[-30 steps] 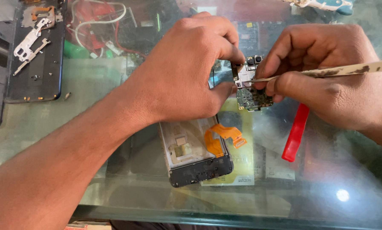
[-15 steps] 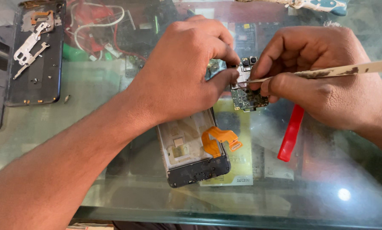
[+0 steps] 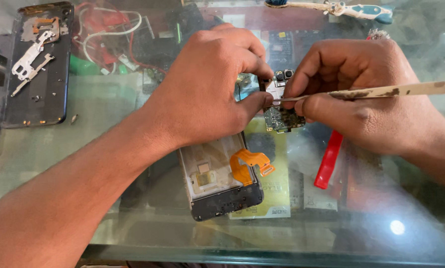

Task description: The person holds a smartphone motherboard and uses tweezers to adjust small components and connectors. The hands rotate the board to access different sides while carefully manipulating parts with the tool.

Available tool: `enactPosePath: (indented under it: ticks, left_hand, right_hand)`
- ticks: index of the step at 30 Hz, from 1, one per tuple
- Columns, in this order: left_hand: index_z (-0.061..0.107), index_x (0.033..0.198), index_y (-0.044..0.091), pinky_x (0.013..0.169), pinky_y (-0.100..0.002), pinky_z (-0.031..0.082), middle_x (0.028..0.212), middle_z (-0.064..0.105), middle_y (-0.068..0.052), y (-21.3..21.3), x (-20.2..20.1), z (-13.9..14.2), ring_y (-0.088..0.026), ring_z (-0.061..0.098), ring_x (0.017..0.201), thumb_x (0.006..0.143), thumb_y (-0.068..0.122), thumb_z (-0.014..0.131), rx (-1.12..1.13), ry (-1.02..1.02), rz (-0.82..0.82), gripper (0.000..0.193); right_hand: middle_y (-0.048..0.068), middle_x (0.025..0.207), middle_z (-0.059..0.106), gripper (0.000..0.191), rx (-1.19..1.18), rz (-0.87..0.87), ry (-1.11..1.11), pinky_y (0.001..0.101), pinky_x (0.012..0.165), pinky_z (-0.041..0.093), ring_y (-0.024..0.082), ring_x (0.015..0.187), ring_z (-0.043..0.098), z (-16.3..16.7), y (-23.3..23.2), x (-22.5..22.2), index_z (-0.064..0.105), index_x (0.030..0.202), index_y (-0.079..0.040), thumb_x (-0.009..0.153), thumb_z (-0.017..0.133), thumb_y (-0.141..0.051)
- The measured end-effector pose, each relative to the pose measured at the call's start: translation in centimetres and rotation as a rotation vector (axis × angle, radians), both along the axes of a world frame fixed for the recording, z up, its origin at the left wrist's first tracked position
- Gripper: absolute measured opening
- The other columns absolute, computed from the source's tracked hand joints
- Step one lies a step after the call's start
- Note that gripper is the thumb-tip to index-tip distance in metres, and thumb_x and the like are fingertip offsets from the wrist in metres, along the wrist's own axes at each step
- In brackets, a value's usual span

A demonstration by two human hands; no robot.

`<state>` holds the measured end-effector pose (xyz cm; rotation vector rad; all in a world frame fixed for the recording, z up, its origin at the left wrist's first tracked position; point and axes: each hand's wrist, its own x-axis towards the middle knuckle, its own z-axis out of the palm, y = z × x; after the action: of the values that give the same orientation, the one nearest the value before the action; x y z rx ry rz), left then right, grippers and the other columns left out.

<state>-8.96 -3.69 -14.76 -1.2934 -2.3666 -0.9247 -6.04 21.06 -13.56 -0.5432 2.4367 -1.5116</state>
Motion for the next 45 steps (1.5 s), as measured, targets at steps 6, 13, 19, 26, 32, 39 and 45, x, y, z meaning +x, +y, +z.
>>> enactPosePath:
  ticks: [6, 13, 19, 26, 32, 39, 45]
  left_hand:
    - [0.078, 0.094, 0.003, 0.088, -0.044, 0.053, 0.104, 0.072, -0.010, -0.1, 0.1, 0.1, -0.032, 0.067, 0.101, 0.080, 0.010, 0.086, 0.008, 0.000, 0.003, 0.018]
    - [0.078, 0.095, 0.004, 0.087, -0.044, 0.053, 0.103, 0.072, -0.010, -0.2, -0.1, 0.1, -0.032, 0.068, 0.100, 0.081, 0.011, 0.086, 0.008, -0.010, -0.005, 0.018]
    - [0.076, 0.093, 0.003, 0.081, -0.043, 0.053, 0.097, 0.071, -0.011, 0.0, 0.0, 0.8, -0.032, 0.068, 0.094, 0.076, 0.015, 0.090, 0.024, -0.054, -0.021, 0.025]
    - [0.072, 0.120, 0.001, 0.089, -0.041, 0.051, 0.110, 0.068, -0.011, -0.3, 0.1, 1.4, -0.030, 0.064, 0.107, 0.075, 0.024, 0.096, -0.031, -0.130, -0.042, 0.056]
    - [0.071, 0.123, 0.000, 0.093, -0.041, 0.049, 0.114, 0.059, -0.011, -0.4, 0.1, 1.4, -0.030, 0.058, 0.113, 0.068, 0.028, 0.097, -0.098, -0.180, -0.038, 0.067]
    - [0.075, 0.120, 0.003, 0.096, -0.041, 0.049, 0.115, 0.060, -0.011, -0.5, -0.1, 1.0, -0.031, 0.058, 0.114, 0.070, 0.026, 0.098, -0.116, -0.135, -0.041, 0.060]
    - [0.071, 0.123, 0.003, 0.094, -0.042, 0.048, 0.111, 0.060, -0.011, -0.4, 0.1, 1.3, -0.030, 0.059, 0.110, 0.068, 0.032, 0.098, -0.089, -0.157, -0.052, 0.068]
  right_hand:
    - [0.010, 0.091, 0.077, 0.010, 0.041, 0.003, 0.067, 0.0264, 0.074, 0.063, 0.012, 0.084, 0.074, 0.3, -0.3, 0.2, 0.068, 0.090, 0.003, 0.082, 0.064, 0.004]
    - [0.011, 0.093, 0.075, 0.009, 0.030, 0.030, 0.293, 0.0263, 0.078, 0.063, 0.012, 0.087, 0.074, 0.7, -0.4, 1.3, 0.069, 0.092, 0.003, 0.083, 0.065, 0.005]
    - [0.013, 0.093, 0.074, 0.010, 0.042, -0.107, 0.354, 0.0253, 0.073, 0.059, 0.013, 0.082, 0.071, 1.8, -0.9, 2.0, 0.067, 0.098, 0.006, 0.089, 0.071, 0.003]
    - [0.014, 0.104, 0.072, 0.016, -0.072, -0.238, 0.265, 0.0267, 0.074, 0.057, 0.013, 0.080, 0.066, 2.7, -1.6, 1.8, 0.061, 0.112, 0.004, 0.099, 0.053, 0.000]
    - [0.016, 0.100, 0.072, 0.024, -0.202, -0.299, 0.118, 0.0310, 0.073, 0.058, 0.016, 0.074, 0.066, 2.2, -1.1, 1.0, 0.062, 0.112, 0.001, 0.096, 0.044, -0.001]
    - [0.017, 0.100, 0.073, 0.011, -0.053, -0.252, 0.206, 0.0294, 0.076, 0.061, 0.016, 0.081, 0.070, 2.5, -1.2, 1.5, 0.058, 0.105, 0.004, 0.095, 0.055, 0.003]
    - [0.015, 0.098, 0.074, 0.011, 0.085, -0.259, 0.245, 0.0286, 0.075, 0.061, 0.017, 0.080, 0.072, 2.6, -1.3, 1.7, 0.065, 0.104, 0.005, 0.094, 0.062, 0.002]
